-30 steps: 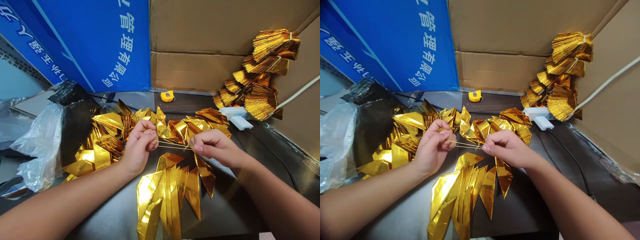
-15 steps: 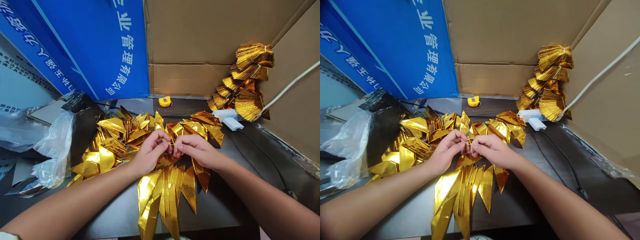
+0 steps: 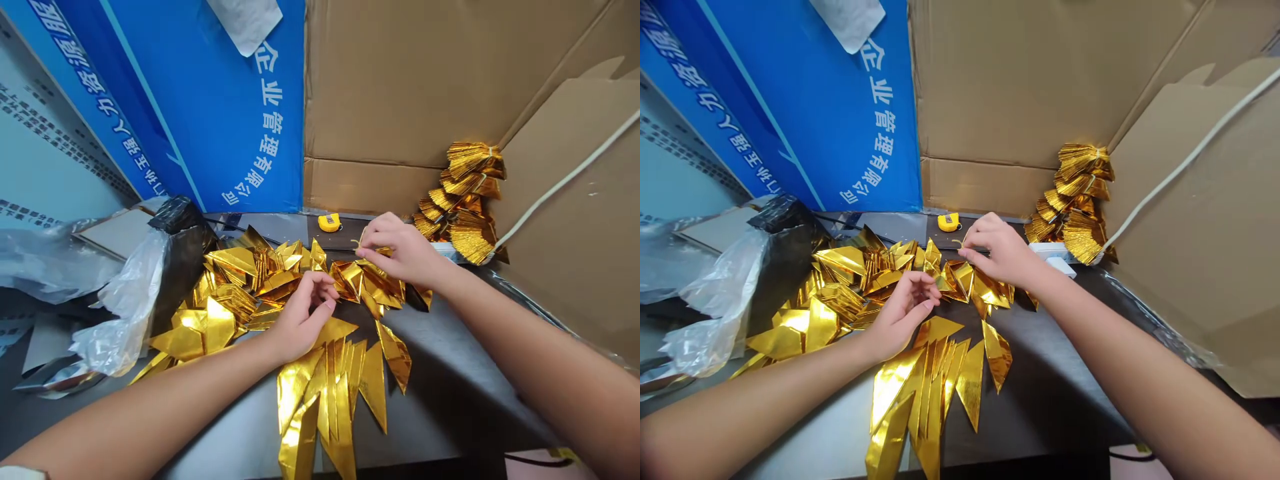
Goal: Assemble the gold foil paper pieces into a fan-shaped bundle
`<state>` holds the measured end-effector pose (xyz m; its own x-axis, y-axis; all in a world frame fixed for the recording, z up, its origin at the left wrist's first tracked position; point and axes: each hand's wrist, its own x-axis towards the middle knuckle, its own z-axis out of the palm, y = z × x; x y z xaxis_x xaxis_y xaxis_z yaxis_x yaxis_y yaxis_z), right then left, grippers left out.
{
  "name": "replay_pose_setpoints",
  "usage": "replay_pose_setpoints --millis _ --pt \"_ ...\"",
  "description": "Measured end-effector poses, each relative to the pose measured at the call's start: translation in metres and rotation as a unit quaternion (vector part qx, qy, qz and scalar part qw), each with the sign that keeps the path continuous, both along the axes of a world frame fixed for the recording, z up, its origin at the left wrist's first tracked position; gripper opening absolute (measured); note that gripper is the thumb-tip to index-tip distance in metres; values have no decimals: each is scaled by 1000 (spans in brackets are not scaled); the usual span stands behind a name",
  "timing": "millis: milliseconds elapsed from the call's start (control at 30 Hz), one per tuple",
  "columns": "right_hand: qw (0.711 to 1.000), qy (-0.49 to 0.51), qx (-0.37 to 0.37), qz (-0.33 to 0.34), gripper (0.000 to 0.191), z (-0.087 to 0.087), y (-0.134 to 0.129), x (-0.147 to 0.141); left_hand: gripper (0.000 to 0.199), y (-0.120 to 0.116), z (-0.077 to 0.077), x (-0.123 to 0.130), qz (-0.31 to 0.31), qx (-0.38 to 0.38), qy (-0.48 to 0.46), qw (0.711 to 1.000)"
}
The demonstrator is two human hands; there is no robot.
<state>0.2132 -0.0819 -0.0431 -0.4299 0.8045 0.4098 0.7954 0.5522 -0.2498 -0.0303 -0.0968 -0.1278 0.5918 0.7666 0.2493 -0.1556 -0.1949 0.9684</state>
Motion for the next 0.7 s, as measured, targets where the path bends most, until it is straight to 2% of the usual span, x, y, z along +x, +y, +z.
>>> replay_pose_setpoints --millis 200,333,533,700 --pt "995 -68 -66 -27 24 -15 62 7 20 2 -5 -1 -17 18 11 1000" --pt "988 -102 -105 -51 21 -29 91 6 20 1 -6 -2 -25 46 17 998" --pt "978 -137 -129 -93 31 -44 112 4 20 2 -5 -2 -33 40 37 998" --pt "975 -144 -126 -116 29 -44 114 -3 20 3 -6 -2 -40 39 50 997"
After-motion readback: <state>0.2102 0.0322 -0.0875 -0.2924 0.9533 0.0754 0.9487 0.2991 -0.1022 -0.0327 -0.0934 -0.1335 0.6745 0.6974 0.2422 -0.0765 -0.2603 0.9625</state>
